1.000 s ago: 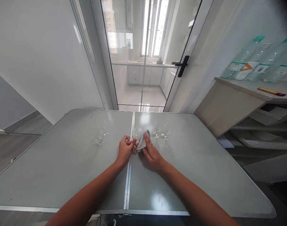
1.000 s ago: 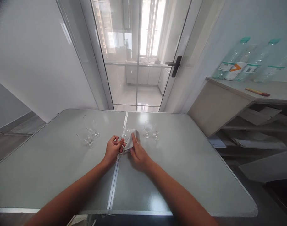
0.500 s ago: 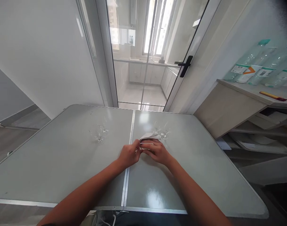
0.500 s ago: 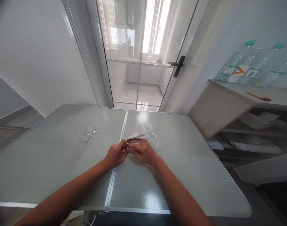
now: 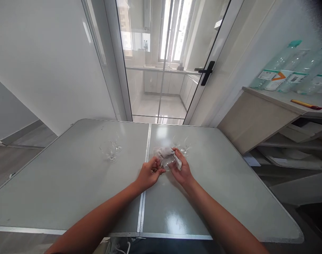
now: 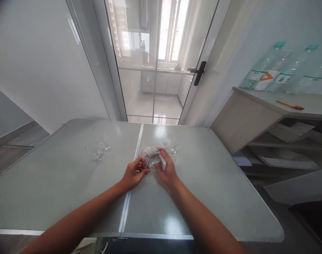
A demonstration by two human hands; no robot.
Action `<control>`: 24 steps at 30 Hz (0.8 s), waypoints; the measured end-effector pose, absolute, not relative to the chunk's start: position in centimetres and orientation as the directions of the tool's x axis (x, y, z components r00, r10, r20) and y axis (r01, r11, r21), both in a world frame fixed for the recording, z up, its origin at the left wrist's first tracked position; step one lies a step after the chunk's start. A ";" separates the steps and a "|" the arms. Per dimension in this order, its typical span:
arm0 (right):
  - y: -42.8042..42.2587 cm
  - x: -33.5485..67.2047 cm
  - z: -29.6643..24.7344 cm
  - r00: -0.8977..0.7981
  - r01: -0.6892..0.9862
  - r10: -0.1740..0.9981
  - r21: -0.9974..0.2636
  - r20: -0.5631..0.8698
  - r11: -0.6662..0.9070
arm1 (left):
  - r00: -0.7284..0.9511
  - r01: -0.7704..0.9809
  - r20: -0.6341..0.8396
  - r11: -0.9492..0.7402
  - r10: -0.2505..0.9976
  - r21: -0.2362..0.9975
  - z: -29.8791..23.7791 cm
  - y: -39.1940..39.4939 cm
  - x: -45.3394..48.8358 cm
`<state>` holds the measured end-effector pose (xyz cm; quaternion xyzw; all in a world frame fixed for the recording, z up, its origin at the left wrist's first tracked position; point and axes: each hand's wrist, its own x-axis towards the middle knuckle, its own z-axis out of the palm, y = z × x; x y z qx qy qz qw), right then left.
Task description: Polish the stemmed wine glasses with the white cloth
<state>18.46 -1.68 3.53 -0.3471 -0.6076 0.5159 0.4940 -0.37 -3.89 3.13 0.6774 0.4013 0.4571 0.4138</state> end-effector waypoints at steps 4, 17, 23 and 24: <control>-1.7 16.5 3.8 -0.152 -0.364 0.970 -0.923 0.188 0.122 | 0.256 -0.016 0.157 -0.159 0.954 0.987 3.1 -3.5 -0.1; -2.4 15.2 4.3 -0.124 -0.443 0.990 -0.897 0.070 0.008 | 0.090 -0.255 0.193 -0.165 0.977 0.953 2.4 -2.2 -0.4; -3.3 13.7 3.8 -0.257 -0.247 0.945 -0.959 0.201 0.137 | 0.085 -0.139 0.270 -0.257 0.959 0.956 2.5 -2.6 -0.1; -3.2 13.7 3.6 -0.255 -0.240 0.946 -0.961 0.199 0.138 | 0.089 -0.103 0.271 -0.262 0.958 0.960 2.5 -2.5 -0.3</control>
